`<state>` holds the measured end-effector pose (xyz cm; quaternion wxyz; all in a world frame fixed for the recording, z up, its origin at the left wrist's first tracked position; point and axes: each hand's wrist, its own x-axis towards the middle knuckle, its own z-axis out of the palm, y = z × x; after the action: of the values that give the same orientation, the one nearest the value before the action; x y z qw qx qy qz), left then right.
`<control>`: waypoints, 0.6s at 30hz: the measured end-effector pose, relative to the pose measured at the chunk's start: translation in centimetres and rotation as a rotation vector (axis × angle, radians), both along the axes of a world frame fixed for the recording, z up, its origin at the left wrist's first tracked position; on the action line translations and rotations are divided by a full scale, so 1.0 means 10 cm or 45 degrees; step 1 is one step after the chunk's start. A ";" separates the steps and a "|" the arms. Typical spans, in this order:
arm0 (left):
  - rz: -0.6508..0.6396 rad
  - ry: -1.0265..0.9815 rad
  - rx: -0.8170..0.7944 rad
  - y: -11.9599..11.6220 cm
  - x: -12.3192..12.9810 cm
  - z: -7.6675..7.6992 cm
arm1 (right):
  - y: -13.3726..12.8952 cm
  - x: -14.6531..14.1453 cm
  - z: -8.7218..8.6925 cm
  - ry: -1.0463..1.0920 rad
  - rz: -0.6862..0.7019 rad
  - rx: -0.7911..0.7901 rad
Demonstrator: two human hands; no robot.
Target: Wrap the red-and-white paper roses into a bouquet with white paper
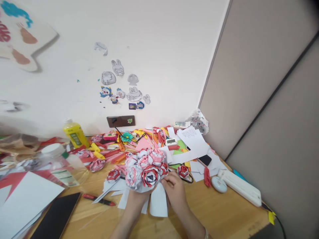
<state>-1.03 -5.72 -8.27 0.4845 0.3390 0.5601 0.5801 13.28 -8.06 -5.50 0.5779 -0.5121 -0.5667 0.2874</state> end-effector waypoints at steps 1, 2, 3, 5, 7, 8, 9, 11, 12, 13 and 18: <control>0.018 0.023 -0.001 -0.01 0.00 0.00 | -0.02 -0.01 0.02 -0.072 -0.037 0.030; 0.031 0.041 0.004 -0.02 0.01 0.00 | -0.05 -0.03 0.04 -0.139 -0.059 0.065; 0.029 0.052 0.013 -0.03 0.02 0.01 | -0.07 -0.04 0.06 -0.202 -0.069 0.102; 0.010 0.056 0.037 -0.06 0.03 0.03 | -0.11 -0.05 0.09 -0.312 -0.075 0.164; -0.010 0.057 0.042 -0.06 0.03 0.05 | -0.14 -0.06 0.11 -0.407 -0.055 0.204; -0.029 0.053 0.037 -0.06 0.02 0.05 | -0.15 -0.07 0.11 -0.439 -0.036 0.216; -0.046 0.046 0.032 -0.06 0.02 0.05 | -0.15 -0.07 0.11 -0.460 -0.016 0.224; -0.073 0.024 0.031 -0.06 0.01 0.05 | -0.15 -0.08 0.09 -0.472 0.008 0.224; -0.082 0.013 0.031 -0.06 0.01 0.05 | -0.15 -0.09 0.08 -0.470 0.003 0.219; -0.091 0.007 0.029 -0.08 0.01 0.06 | -0.14 -0.09 0.07 -0.467 -0.009 0.213; -0.093 0.002 0.017 -0.18 -0.02 0.14 | -0.10 -0.07 0.08 -0.401 -0.035 0.185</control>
<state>-1.19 -7.54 -6.89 0.5027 0.3629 0.5440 0.5654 12.59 -9.11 -4.68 0.5213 -0.5155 -0.6624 0.1539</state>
